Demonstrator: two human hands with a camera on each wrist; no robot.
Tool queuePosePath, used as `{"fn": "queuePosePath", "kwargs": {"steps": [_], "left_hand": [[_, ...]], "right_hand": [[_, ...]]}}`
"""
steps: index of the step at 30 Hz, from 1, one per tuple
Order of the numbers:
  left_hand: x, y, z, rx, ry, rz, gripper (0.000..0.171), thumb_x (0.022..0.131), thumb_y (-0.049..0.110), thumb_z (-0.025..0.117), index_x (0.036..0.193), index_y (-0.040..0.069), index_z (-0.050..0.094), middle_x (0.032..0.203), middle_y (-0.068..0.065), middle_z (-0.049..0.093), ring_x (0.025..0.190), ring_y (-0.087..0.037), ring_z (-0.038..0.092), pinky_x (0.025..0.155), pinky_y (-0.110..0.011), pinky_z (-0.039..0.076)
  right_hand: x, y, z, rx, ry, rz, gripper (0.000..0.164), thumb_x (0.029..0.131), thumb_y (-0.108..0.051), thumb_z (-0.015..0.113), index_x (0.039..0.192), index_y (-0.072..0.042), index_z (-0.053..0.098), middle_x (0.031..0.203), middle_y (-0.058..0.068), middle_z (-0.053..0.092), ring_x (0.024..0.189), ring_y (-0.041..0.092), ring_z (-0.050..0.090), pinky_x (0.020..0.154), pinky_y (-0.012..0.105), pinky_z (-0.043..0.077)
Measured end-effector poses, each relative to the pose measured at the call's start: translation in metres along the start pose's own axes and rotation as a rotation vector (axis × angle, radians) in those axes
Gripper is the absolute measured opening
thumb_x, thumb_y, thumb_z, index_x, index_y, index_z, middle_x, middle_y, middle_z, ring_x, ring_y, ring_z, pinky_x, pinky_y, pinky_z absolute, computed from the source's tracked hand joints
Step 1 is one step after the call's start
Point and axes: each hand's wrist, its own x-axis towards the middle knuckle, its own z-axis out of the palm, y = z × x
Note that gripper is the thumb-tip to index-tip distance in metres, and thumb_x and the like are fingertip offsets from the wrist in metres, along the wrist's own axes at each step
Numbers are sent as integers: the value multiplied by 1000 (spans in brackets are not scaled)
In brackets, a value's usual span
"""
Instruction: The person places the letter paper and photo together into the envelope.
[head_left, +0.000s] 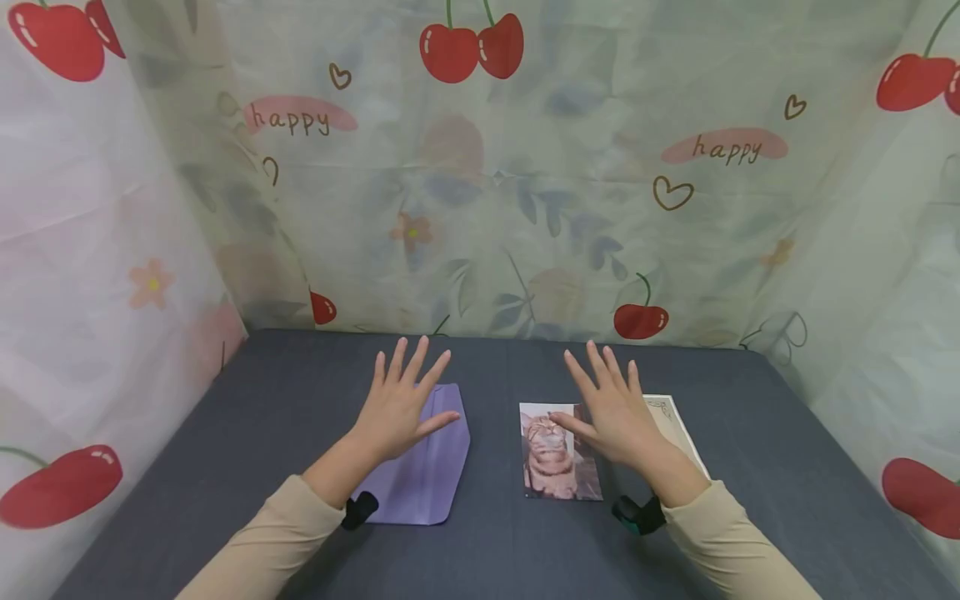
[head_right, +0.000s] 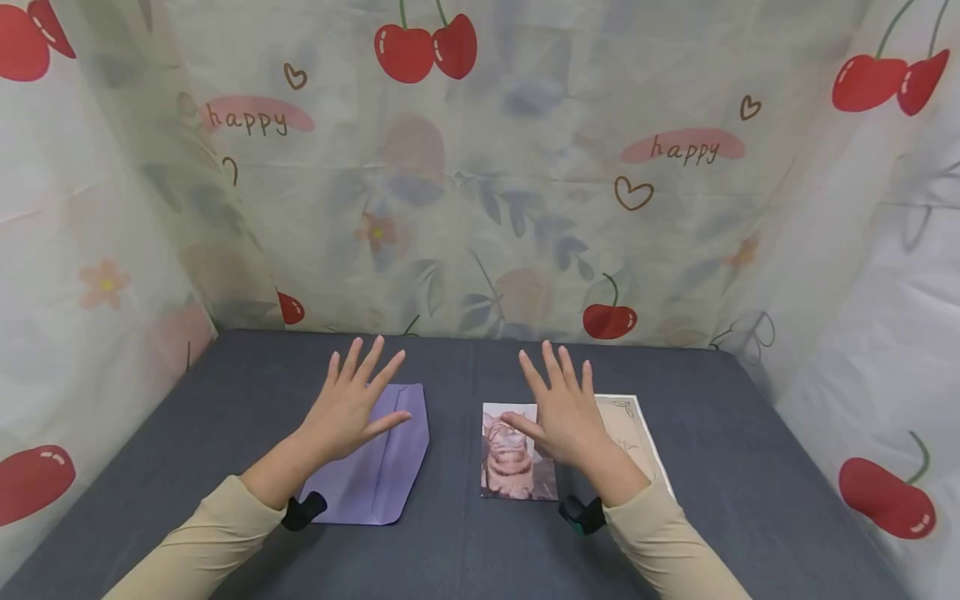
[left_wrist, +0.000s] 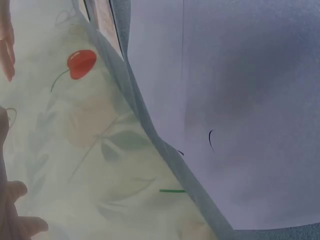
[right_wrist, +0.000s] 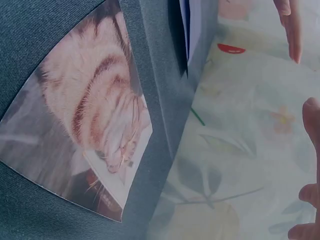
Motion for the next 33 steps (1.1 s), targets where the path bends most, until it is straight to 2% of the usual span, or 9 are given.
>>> {"fn": "queuePosePath", "kwargs": {"steps": [7,14,22,25,29,33], "left_hand": [[-1,-1,-9,-19,12,21,77,87,60,50,148,21,24,156,-16,20,143,-42,13,109,-63,20],[-5,-2,-15,-51,21,55,72,88,56,52,146,18,32,152,-16,28,141,-42,20,109,-61,24],[-13,-7,-21,-92,5,84,62,89,51,53,139,15,43,146,-15,40,138,-40,31,109,-57,28],[-17,-10,-20,-108,-22,107,59,89,48,55,137,14,46,145,-15,42,137,-39,33,108,-57,29],[-22,-15,-16,-142,-92,135,57,90,46,56,136,14,47,145,-16,42,137,-39,32,108,-57,28],[-27,-18,-11,-172,-148,155,53,90,43,56,133,12,49,141,-16,47,134,-39,37,106,-58,30]], "right_hand": [[-2,-4,-6,40,25,-42,83,85,-54,58,149,-16,23,156,19,16,143,41,13,111,63,11],[-2,-12,-1,97,85,-129,73,86,-46,61,144,-10,35,150,21,31,139,41,28,110,59,22],[-1,-28,4,197,41,-157,67,87,-42,62,142,-11,38,147,16,37,135,36,38,107,53,32],[-1,-35,7,220,31,-169,65,88,-41,61,141,-11,40,145,15,40,131,34,42,103,52,38],[0,-45,13,225,37,-200,62,88,-41,61,138,-10,44,141,13,46,129,32,46,101,49,41],[3,-54,18,243,35,-236,58,88,-39,61,136,-10,47,138,12,49,126,30,49,99,46,44]]}}
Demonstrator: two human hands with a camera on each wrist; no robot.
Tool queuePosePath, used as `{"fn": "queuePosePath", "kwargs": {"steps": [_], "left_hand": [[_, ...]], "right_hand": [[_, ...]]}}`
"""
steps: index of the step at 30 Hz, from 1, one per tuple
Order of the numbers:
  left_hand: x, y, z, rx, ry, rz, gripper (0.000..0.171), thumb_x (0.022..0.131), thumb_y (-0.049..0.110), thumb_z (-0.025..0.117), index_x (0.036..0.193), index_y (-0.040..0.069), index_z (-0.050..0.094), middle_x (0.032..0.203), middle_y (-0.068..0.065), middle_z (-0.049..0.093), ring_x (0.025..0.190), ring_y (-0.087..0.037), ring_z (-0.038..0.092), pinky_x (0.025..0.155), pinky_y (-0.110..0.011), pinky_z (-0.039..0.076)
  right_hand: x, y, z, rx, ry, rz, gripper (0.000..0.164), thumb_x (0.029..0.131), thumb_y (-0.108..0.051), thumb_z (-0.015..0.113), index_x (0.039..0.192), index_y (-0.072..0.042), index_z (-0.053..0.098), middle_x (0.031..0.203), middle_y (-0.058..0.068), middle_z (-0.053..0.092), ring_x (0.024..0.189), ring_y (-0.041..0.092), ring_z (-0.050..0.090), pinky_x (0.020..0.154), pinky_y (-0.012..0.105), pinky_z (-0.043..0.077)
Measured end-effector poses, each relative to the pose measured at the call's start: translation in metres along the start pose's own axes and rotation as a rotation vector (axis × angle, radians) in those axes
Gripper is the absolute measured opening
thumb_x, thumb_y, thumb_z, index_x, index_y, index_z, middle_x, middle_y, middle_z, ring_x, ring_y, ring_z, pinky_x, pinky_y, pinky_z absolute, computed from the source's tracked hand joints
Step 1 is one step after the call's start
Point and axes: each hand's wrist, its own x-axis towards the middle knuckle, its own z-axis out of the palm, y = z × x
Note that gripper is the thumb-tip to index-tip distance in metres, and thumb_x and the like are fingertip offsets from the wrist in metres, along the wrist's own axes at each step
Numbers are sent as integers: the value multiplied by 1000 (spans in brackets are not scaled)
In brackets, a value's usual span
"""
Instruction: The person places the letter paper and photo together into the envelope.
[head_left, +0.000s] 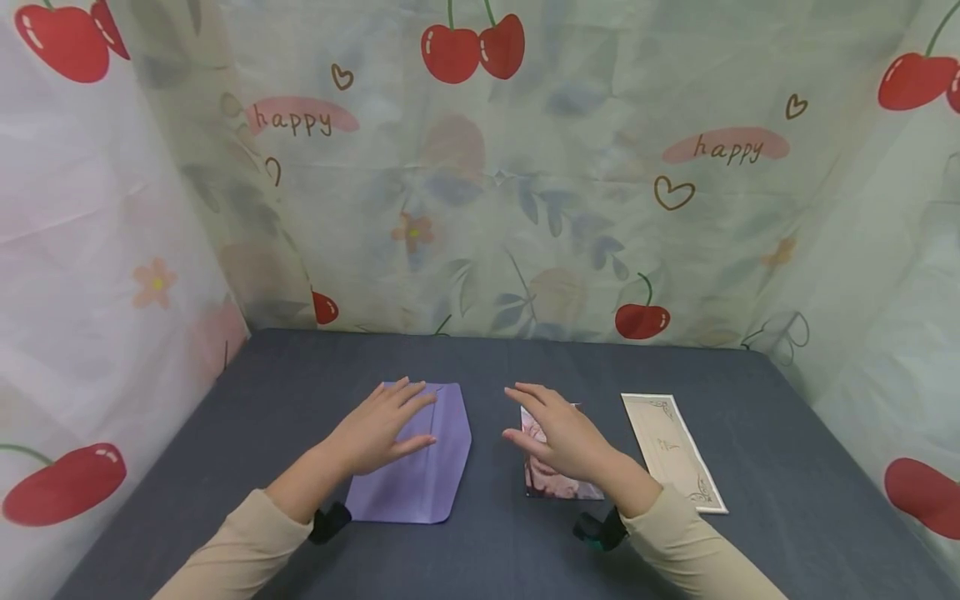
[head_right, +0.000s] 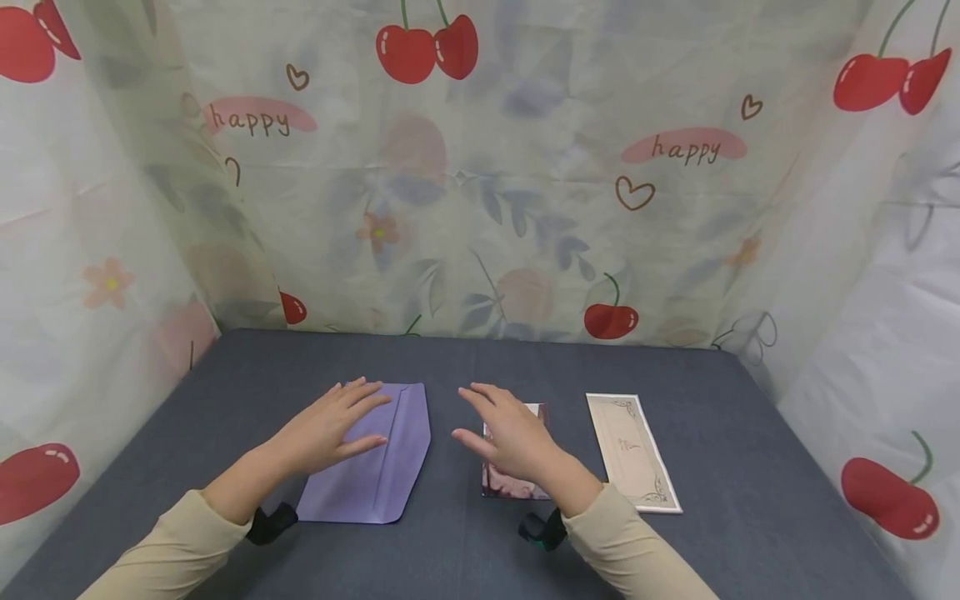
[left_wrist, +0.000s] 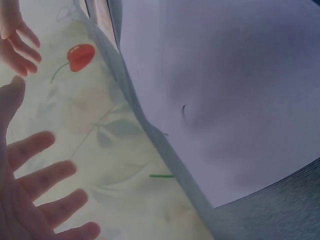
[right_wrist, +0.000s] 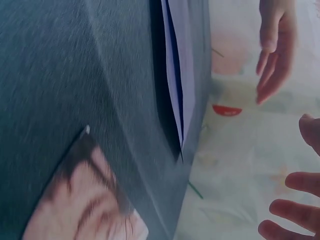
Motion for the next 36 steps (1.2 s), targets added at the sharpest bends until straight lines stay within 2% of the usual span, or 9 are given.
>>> {"fn": "queuePosePath", "kwargs": {"steps": [8,15,27,36], "left_hand": [[-6,-3,17,-43,-69,37,47,89,40,58,124,8,56,131,-17,55,125,-39,48,103,-54,37],[-12,-6,31,-74,-98,61,48,89,38,60,124,7,55,130,-20,54,123,-38,50,102,-52,38],[-20,-11,44,-98,-102,75,52,87,41,61,126,6,54,132,-24,52,123,-40,49,101,-54,39],[-22,-11,45,-139,-167,31,58,87,43,60,130,5,51,136,-27,46,126,-48,42,101,-59,35]], "right_hand": [[10,-15,17,25,-41,-90,53,90,-38,58,134,-9,49,133,11,53,122,26,53,98,41,45],[17,-26,34,90,-129,-85,52,92,-38,55,135,-9,47,135,12,51,123,27,51,99,44,43],[29,-34,54,119,-220,-104,51,93,-35,54,134,-4,48,136,14,51,126,27,49,103,42,40],[32,-37,67,107,-288,-95,51,93,-36,55,134,-6,48,139,16,49,128,28,48,104,44,39]]}}
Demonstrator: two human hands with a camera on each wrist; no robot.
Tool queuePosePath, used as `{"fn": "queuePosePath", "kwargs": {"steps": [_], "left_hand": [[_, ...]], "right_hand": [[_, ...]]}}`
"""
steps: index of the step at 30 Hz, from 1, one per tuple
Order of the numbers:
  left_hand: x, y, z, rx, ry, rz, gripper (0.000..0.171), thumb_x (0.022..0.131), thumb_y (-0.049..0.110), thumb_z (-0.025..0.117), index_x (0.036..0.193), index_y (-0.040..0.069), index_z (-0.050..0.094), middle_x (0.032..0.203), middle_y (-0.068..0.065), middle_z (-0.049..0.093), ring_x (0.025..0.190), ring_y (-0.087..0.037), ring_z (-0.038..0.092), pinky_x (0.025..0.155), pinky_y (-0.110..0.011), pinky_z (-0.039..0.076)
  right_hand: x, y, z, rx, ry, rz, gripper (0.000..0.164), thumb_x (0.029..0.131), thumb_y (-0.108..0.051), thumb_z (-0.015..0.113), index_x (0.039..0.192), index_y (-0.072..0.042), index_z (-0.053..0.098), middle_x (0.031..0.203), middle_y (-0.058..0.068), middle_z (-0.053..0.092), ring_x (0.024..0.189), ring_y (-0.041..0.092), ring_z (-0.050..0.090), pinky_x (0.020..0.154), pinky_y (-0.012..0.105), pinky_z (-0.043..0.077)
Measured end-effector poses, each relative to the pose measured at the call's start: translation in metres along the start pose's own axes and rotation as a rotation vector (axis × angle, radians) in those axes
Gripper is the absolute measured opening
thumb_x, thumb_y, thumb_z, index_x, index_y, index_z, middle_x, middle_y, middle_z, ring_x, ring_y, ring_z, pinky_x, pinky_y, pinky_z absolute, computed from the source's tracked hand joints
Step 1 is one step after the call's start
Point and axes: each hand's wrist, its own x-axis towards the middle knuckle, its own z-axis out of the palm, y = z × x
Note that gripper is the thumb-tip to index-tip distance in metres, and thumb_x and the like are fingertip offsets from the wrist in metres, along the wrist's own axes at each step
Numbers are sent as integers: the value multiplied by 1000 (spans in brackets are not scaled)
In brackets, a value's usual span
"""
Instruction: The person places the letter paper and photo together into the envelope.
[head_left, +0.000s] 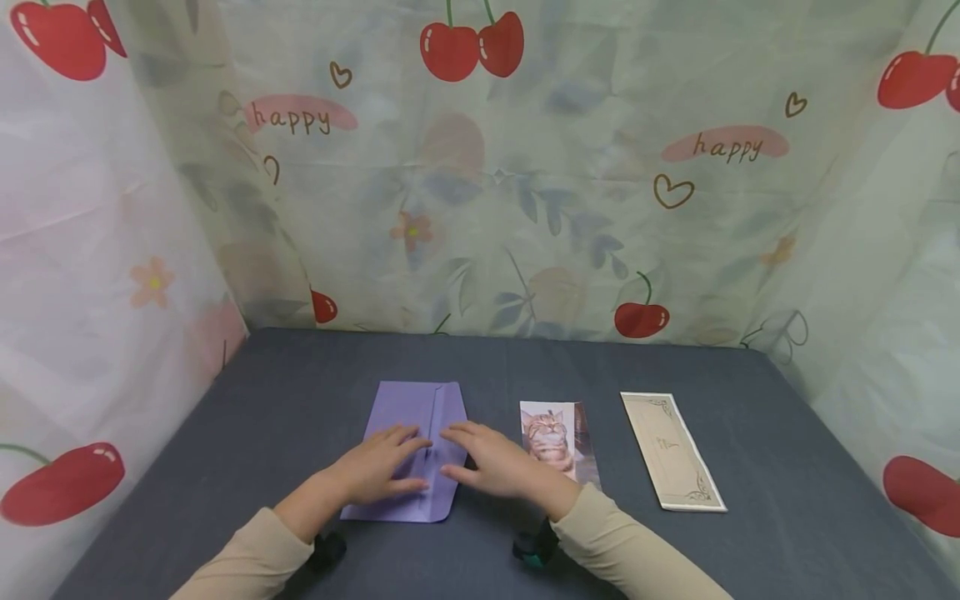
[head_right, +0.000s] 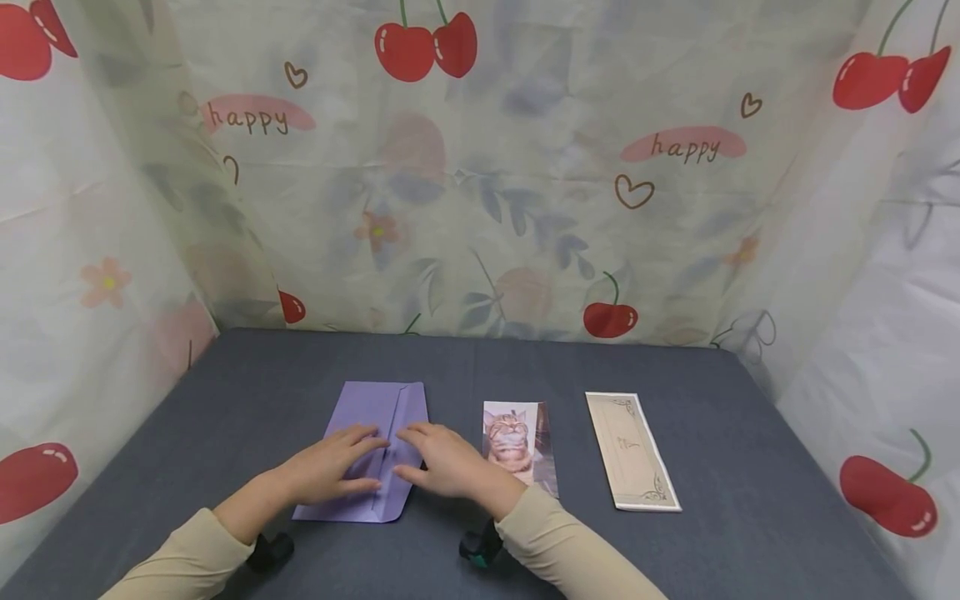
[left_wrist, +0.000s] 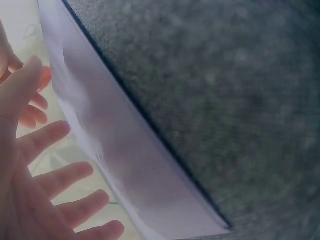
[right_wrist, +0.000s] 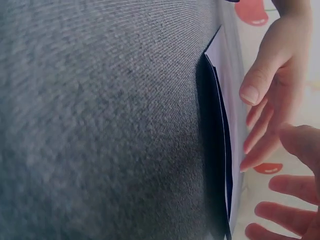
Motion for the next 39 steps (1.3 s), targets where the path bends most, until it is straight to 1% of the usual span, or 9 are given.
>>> {"fn": "queuePosePath", "kwargs": {"steps": [6,7,10,13,15,20,28,34,39], "left_hand": [[0,0,-1,-4,-38,-24,60,87,45,60,132,7,49,138,-27,44,128,-49,39,101,-60,34],[0,0,-1,-8,-47,-30,60,87,45,60,132,7,49,139,-27,43,128,-49,39,102,-60,33],[0,2,-2,-22,-71,-51,62,86,46,61,133,8,48,141,-28,41,129,-51,37,102,-61,32],[1,3,-2,-40,-92,-82,62,86,47,61,134,11,47,142,-27,39,130,-51,35,102,-62,31],[2,3,-2,-48,-105,-105,63,85,48,61,135,13,47,144,-27,37,131,-51,34,102,-63,32],[2,4,0,-39,-125,-151,63,84,50,62,135,16,47,145,-25,36,132,-50,34,100,-64,34],[2,7,0,-46,-129,-203,65,81,53,63,134,19,48,147,-25,33,132,-51,32,95,-69,34],[2,8,0,-34,-138,-226,66,80,56,62,134,21,48,147,-24,32,132,-51,31,93,-69,35],[2,8,-1,-32,-118,-232,65,79,56,64,131,20,51,146,-26,34,128,-55,34,91,-65,39]], "right_hand": [[0,-1,3,-31,-14,-32,51,92,-37,55,132,-4,51,136,20,50,125,32,50,103,45,41],[1,4,8,-45,-5,-57,53,94,-40,52,132,-5,50,137,19,50,125,31,50,103,43,41],[-1,3,8,-65,-2,-72,54,94,-43,50,132,-5,51,135,20,51,124,32,51,102,43,41],[-1,2,10,-80,-12,-58,53,93,-41,52,132,-5,51,136,19,51,125,31,50,103,45,40],[-2,-3,7,-84,-33,-27,52,91,-37,57,132,-4,51,136,19,51,126,31,49,104,47,39],[-1,-2,10,-116,-74,13,54,90,-39,58,133,-7,50,138,15,50,129,27,47,105,47,37],[-1,-1,15,-104,-114,50,57,89,-41,59,134,-7,49,140,16,48,131,28,45,105,53,35],[-2,-2,15,-119,-125,55,58,89,-41,59,134,-7,50,140,16,47,131,28,44,105,54,35],[-2,-3,16,-134,-125,61,58,88,-42,60,133,-6,50,141,15,47,132,27,44,104,54,36]]}}
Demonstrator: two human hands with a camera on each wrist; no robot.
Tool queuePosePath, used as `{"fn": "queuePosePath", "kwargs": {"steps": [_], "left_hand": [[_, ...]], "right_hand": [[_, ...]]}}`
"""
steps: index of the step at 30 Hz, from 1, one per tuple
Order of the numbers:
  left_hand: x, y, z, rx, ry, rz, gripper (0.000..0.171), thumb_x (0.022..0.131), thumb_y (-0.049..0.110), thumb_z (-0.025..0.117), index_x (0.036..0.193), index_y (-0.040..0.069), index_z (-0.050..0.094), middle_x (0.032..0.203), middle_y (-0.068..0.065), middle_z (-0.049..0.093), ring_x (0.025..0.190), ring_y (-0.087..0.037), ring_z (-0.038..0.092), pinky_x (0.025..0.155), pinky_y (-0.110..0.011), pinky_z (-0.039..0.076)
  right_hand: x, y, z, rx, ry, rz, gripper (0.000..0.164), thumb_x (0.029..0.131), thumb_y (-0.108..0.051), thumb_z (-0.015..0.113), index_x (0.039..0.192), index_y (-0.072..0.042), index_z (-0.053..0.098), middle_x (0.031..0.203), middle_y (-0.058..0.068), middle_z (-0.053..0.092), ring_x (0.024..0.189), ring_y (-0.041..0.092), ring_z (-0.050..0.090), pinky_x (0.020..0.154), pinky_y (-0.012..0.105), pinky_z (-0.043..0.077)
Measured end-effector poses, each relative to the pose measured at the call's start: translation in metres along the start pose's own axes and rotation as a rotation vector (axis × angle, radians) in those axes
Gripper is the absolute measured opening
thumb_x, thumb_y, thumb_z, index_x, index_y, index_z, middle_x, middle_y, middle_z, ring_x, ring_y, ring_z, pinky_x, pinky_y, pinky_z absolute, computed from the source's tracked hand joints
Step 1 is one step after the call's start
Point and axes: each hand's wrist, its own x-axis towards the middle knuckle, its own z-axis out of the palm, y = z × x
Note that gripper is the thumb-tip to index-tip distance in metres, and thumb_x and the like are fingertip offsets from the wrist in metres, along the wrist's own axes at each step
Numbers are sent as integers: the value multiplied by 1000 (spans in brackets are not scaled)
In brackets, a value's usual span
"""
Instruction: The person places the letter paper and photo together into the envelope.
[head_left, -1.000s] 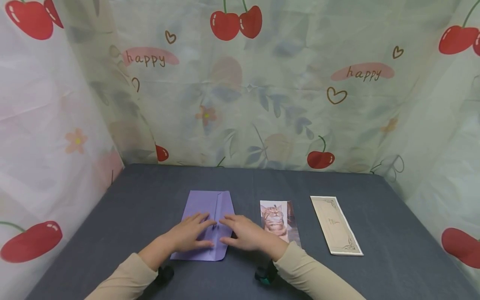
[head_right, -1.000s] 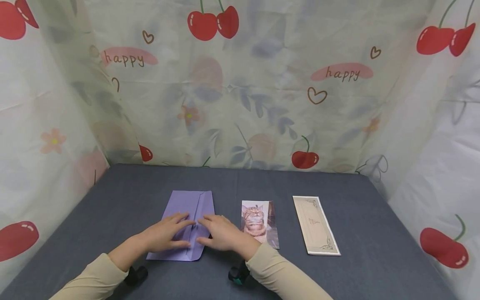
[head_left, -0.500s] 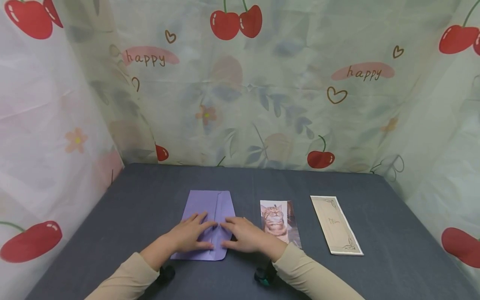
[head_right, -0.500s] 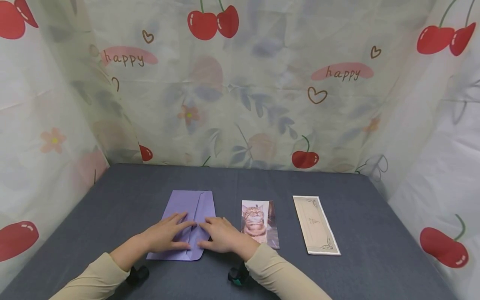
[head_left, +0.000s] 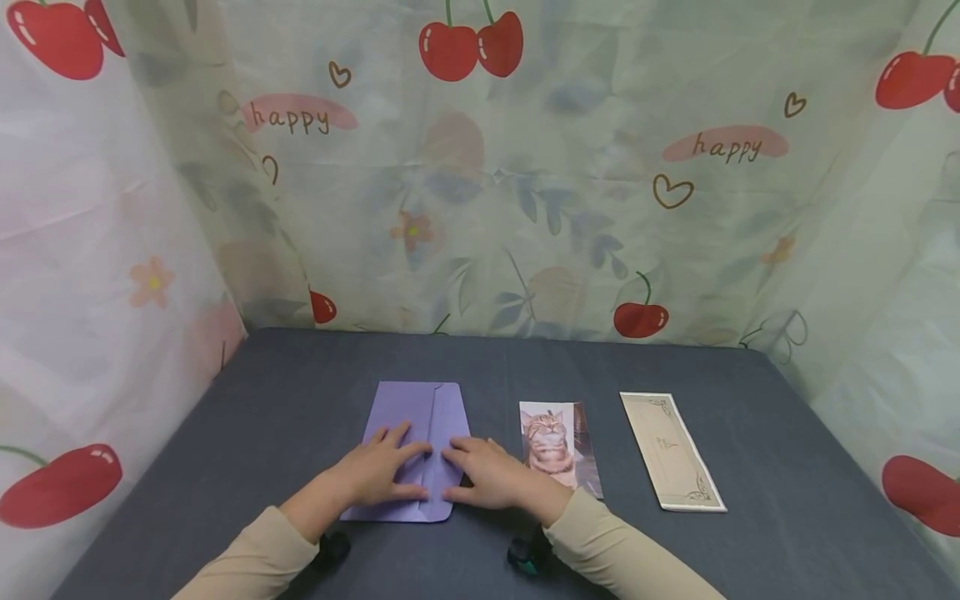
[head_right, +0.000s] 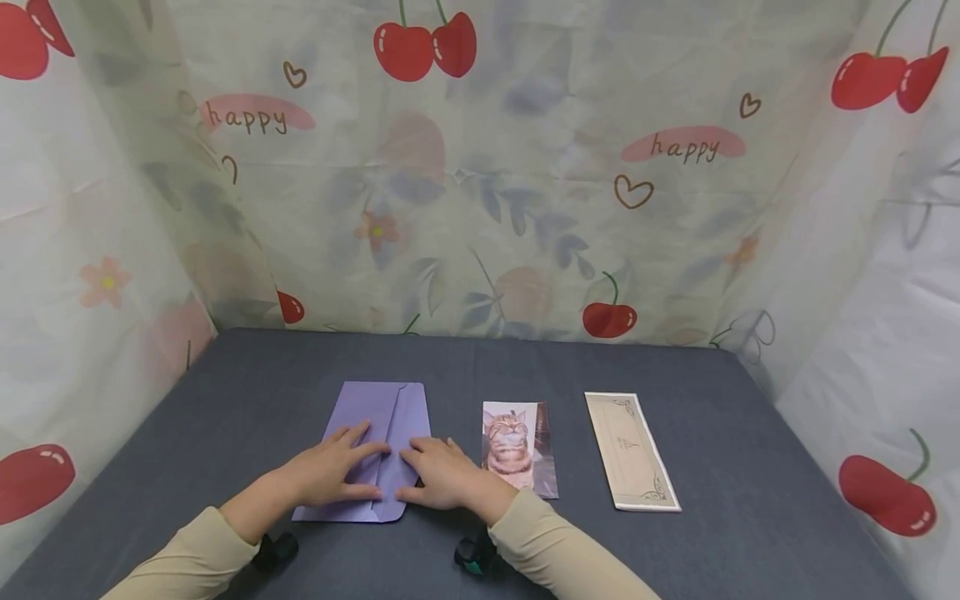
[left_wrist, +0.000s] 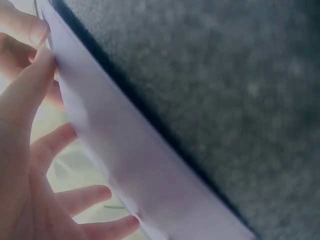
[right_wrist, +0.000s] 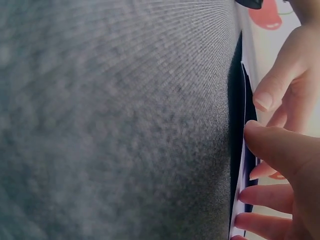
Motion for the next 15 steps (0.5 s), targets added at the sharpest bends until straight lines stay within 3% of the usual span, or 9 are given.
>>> {"fn": "queuePosePath", "kwargs": {"steps": [5,15], "left_hand": [[0,-1,-4,-38,2,-5,65,77,56,66,130,20,52,146,-26,33,127,-58,34,89,-65,41],[1,-9,-9,-93,-37,43,71,72,54,72,131,21,50,147,-28,31,126,-59,33,95,-65,36]], "right_hand": [[0,-1,1,4,0,11,59,88,-42,60,133,-6,50,141,15,47,132,27,43,103,54,37],[-2,-1,0,18,-6,18,59,88,-43,59,134,-7,49,143,14,45,134,26,41,103,56,35]]}}
